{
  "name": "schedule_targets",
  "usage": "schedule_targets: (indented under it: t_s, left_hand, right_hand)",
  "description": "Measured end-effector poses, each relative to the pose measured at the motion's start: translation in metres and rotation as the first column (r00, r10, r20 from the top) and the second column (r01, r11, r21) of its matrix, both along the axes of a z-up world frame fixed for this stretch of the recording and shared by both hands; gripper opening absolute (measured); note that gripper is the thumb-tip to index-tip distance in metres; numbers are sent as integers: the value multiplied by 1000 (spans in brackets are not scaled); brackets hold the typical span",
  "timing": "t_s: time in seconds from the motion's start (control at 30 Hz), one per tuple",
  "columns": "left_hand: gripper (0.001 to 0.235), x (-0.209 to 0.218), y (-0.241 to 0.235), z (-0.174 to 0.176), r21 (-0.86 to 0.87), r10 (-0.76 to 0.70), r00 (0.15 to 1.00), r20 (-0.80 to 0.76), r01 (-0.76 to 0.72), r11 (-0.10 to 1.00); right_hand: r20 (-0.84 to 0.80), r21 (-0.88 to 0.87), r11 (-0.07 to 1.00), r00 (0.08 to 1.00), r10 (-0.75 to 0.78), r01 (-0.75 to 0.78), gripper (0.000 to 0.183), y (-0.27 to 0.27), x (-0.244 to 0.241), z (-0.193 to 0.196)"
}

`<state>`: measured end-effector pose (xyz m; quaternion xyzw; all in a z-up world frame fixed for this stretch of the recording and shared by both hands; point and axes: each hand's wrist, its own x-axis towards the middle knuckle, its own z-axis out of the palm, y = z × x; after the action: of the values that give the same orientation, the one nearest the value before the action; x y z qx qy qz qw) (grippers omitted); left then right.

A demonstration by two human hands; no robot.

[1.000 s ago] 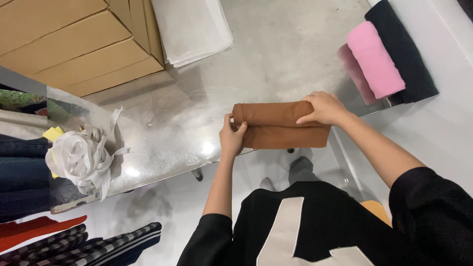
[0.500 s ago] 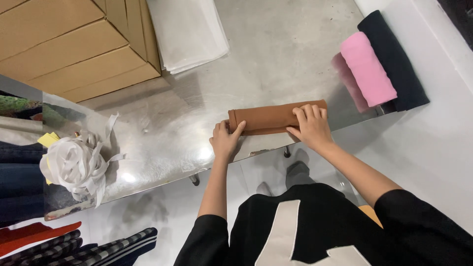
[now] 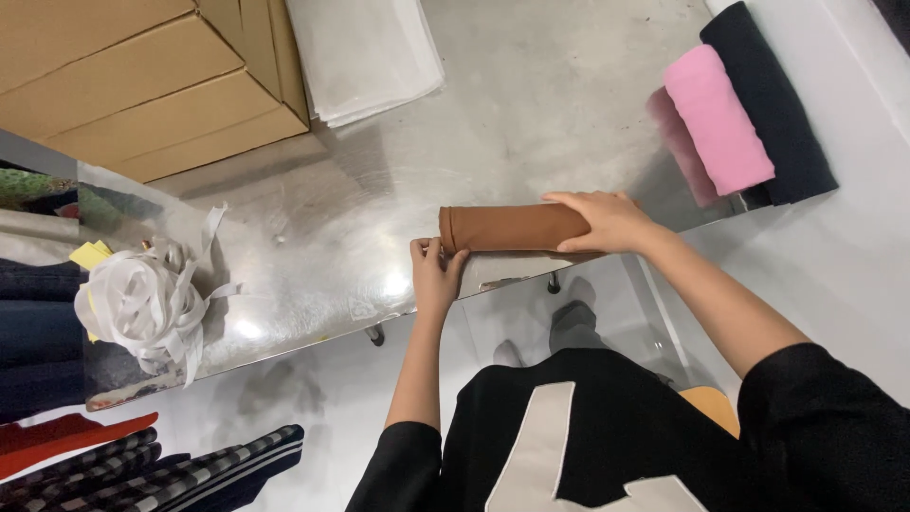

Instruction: The person takes a brown t-shirt from a clothing rack, unfolds it, and lays it flat on a metal table. They fold the shirt neatly into a compact rectangle and place it on a stack of other folded clothes. The person repeats this process with a second brown t-shirt.

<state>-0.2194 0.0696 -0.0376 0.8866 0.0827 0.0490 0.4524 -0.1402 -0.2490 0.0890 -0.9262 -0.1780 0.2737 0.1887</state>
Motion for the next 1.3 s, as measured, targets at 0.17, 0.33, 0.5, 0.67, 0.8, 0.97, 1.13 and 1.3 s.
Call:
schedule_targets:
  t_s: [0.17, 0.33, 0.5, 0.67, 0.8, 0.97, 1.13, 1.3]
  left_hand:
    - [56, 1, -18, 36, -21, 129, 992, -15, -129, 991]
    - [68, 6, -27, 68, 244, 132, 975, -179, -86, 966]
    - [51, 9, -28, 56, 298, 163, 969, -187, -102, 949]
    - [39, 7, -27, 42, 342, 173, 977, -123, -122, 932]
    - [36, 9, -25, 50, 315, 154, 976, -152, -100, 944]
    - [39, 10, -13, 52, 286, 86, 967, -240, -14, 958]
    - [36, 8, -5, 51, 220, -6, 951, -309, 78, 972]
    - [31, 12, 1, 44, 157, -77, 959, -273, 123, 980]
  right_hand:
    - [89, 4, 999, 995, 45, -45, 74, -13, -22, 0]
    - [469, 51, 999, 883, -27, 4, 52, -45, -37, -63]
    - [619, 53, 938, 726, -299, 342, 43, -81, -14, -75]
    - [642, 212, 770, 509, -574, 602, 40, -110, 15, -71]
    - [683, 120, 698, 452, -574, 706, 45, -110, 26, -81]
    - [759, 14, 715, 458, -463, 699, 51, -94, 16, -81]
    - [727, -59, 929, 653, -210, 365, 60, -44, -26, -74]
    - [672, 73, 995, 733, -103, 72, 46, 40, -64, -121]
